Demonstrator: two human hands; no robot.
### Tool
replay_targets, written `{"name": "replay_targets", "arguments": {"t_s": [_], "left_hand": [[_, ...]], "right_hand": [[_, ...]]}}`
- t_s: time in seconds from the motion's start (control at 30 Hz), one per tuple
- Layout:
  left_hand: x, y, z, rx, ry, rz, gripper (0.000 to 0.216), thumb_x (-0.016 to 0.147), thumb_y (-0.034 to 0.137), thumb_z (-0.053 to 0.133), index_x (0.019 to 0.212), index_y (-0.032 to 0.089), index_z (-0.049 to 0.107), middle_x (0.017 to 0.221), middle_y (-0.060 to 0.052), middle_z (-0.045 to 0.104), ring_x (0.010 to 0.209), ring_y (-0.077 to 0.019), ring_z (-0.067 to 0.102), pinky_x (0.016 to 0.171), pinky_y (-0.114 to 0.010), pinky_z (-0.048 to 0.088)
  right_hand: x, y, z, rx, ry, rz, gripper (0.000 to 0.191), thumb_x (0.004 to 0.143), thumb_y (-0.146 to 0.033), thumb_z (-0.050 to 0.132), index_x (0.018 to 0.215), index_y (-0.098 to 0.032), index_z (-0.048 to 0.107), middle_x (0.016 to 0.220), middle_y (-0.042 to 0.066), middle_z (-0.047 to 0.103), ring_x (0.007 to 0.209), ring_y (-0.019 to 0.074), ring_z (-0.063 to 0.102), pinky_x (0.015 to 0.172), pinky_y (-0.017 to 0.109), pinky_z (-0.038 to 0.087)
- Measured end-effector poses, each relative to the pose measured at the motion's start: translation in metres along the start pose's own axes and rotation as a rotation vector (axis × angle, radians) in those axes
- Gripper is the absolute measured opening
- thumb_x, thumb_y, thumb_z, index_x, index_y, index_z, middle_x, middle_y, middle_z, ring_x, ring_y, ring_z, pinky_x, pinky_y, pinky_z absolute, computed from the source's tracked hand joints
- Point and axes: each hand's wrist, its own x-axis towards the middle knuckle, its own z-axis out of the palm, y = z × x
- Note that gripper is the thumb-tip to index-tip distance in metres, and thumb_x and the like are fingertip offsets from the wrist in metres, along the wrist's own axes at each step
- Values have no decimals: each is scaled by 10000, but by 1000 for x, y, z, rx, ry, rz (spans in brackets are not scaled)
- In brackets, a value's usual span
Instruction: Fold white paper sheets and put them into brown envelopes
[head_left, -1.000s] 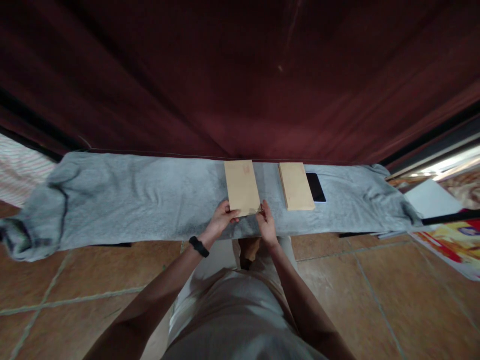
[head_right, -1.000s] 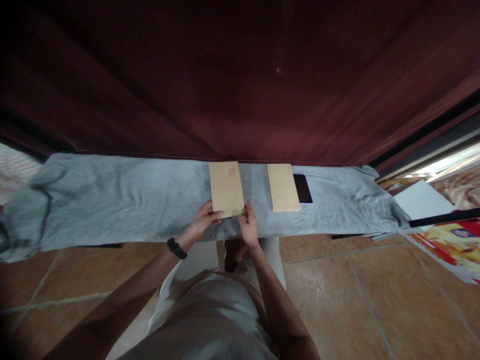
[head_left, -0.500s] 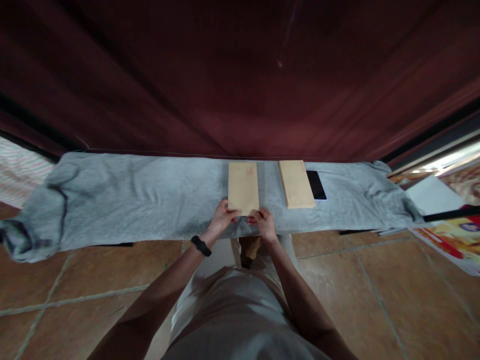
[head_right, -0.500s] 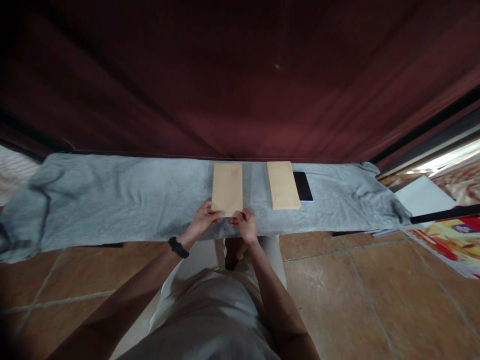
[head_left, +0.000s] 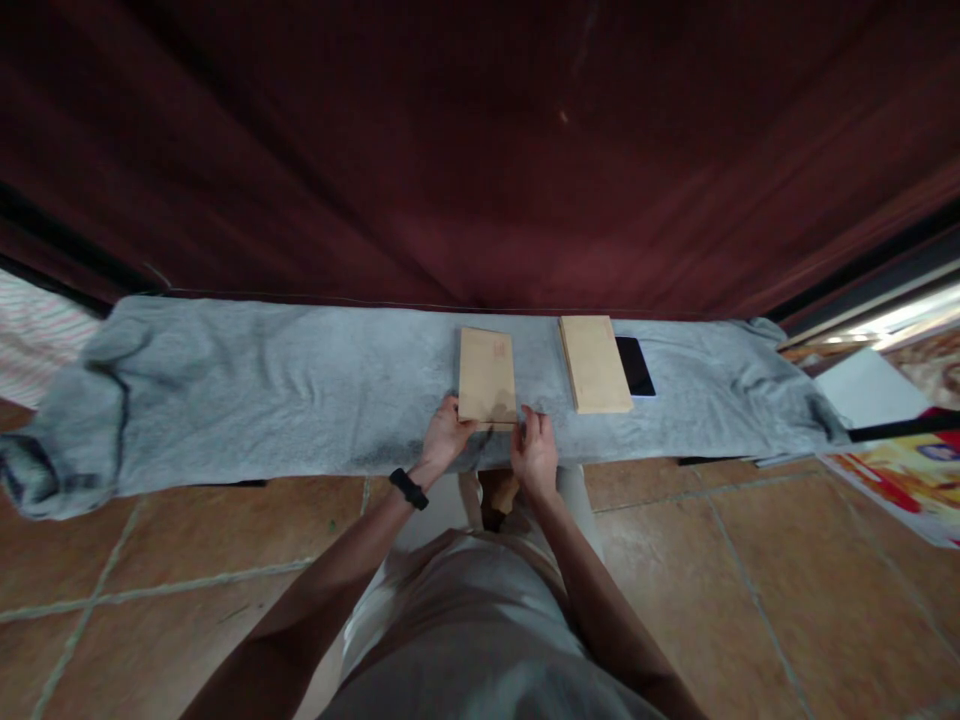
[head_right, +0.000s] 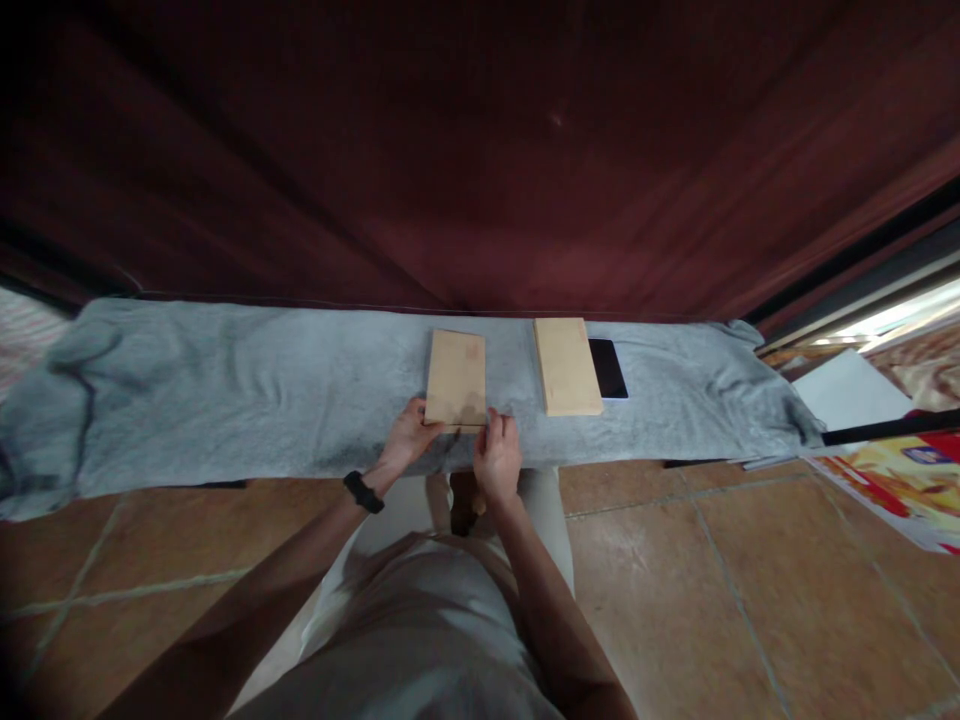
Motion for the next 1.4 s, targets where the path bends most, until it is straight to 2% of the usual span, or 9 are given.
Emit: {"name": "replay_targets", "arguments": {"t_s": [0.13, 0.27, 0.43, 0.53, 0.6, 0.7, 0.83, 1.1, 1.4], "left_hand": [[-4, 8, -2, 158, 21, 6, 346, 849, 290, 692, 1143, 185, 543, 945, -62, 751, 816, -199, 723, 673, -260, 502], [-11, 15, -6, 339, 27, 6, 359, 893, 324, 646, 1203, 186, 532, 1015, -97, 758, 930, -240, 736, 734, -288, 505], [-23, 14, -7, 563, 82, 49, 434, 950, 416, 589, 1293, 170, 486, 971, -117, 754, 906, -267, 742, 738, -308, 499], [-28, 10, -7, 655, 127, 125, 431, 975, 452, 560, 1285, 161, 497, 970, -121, 740, 884, -274, 733, 731, -316, 499], [-30, 7, -6, 683, 156, 246, 362, 984, 400, 556, 1249, 155, 524, 1036, -130, 720, 932, -273, 714, 765, -324, 503], [-32, 4, -2, 748, 141, 507, 172, 987, 232, 517, 1128, 167, 590, 1121, -129, 681, 1035, -273, 660, 879, -355, 493], [-35, 2, 3, 827, 54, 694, 168, 972, 138, 486, 1059, 170, 626, 1097, -114, 664, 1052, -273, 617, 928, -395, 476], [-43, 7, 1, 872, -44, 751, 203, 974, 114, 488, 1120, 149, 624, 1092, -112, 648, 1095, -256, 586, 921, -383, 470], [-46, 5, -2, 913, -99, 768, 245, 972, 83, 447, 1121, 150, 630, 1096, -118, 640, 1112, -261, 575, 910, -370, 464]], "right_hand": [[-13, -7, 3, -27, -124, -300, 389, 1021, -218, 425, 1355, -165, 616, 1364, 136, 633, 1290, 255, 565, 1092, 426, 479], [-20, -12, 9, -89, -251, -423, 431, 1034, -244, 446, 1436, -140, 561, 1472, 122, 579, 1387, 250, 494, 1184, 442, 402], [-19, -12, 9, -141, -268, -442, 440, 1039, -236, 436, 1448, -121, 548, 1507, 118, 551, 1414, 238, 475, 1221, 447, 360], [-19, -13, 8, -159, -268, -447, 438, 1040, -233, 431, 1445, -119, 551, 1507, 120, 550, 1419, 234, 469, 1226, 445, 351], [-20, -13, 8, -169, -265, -446, 434, 1038, -230, 428, 1438, -119, 557, 1506, 121, 551, 1422, 233, 466, 1227, 444, 346], [-21, -12, 10, -174, -259, -443, 442, 1032, -219, 428, 1448, -130, 549, 1508, 117, 549, 1423, 238, 466, 1224, 452, 348], [-21, -11, 11, -176, -267, -442, 473, 1014, -192, 438, 1476, -131, 517, 1519, 110, 539, 1425, 242, 466, 1225, 452, 348], [-22, -7, 8, -188, -252, -412, 446, 1023, -196, 424, 1444, -127, 555, 1503, 116, 557, 1417, 232, 486, 1231, 437, 339], [-25, 13, 1, -203, -204, -358, 454, 1054, -259, 395, 1467, -135, 536, 1493, 137, 562, 1418, 247, 494, 1223, 488, 341]]}}
